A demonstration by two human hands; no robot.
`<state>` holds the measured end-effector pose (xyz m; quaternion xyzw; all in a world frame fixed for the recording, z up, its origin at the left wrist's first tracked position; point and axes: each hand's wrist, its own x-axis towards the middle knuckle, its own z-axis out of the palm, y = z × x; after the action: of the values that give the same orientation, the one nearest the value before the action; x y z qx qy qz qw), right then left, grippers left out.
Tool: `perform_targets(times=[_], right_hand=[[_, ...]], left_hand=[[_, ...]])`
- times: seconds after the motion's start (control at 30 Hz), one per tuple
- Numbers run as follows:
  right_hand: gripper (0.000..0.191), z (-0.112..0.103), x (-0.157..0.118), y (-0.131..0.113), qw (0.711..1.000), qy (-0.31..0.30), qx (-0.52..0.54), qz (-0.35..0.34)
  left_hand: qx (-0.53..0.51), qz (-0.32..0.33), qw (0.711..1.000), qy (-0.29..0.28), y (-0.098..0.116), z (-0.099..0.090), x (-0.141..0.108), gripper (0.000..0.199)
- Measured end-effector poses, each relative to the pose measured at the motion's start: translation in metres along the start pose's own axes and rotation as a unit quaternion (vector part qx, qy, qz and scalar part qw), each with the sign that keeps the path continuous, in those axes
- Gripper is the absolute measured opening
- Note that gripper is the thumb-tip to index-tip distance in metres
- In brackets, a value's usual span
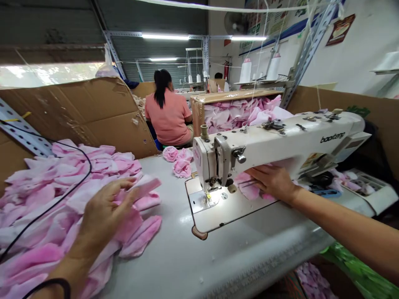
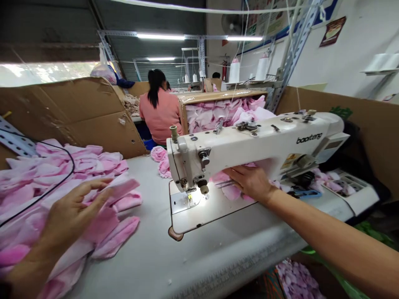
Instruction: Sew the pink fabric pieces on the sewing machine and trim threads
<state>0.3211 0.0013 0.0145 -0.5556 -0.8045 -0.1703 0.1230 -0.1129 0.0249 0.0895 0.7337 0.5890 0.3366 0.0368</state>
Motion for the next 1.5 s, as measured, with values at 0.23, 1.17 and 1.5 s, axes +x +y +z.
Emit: perform_targets(times=[0.23,1.17,1.5], right_hand=[[0.040,-0.009,-0.035,-0.041,0.972,0.136,0.176,-0.081],[0.043,0.003,-0.002,-0.117,0.707,-0.254,0.636,0.175],[0.044,0.001,-0.003,-0.111,0.727,-0.264,0.614,0.161]], left_hand=[[-0.365,-0.124,0.891,-0.239,0.049,0.059,-0.035,0.036],[-0.154,0.206,0.889,-0.378,0.072,0.090,-0.048,0.039],[-0.104,0.221,0.901,-0.359,0.075,0.098,-0.045,0.021]])
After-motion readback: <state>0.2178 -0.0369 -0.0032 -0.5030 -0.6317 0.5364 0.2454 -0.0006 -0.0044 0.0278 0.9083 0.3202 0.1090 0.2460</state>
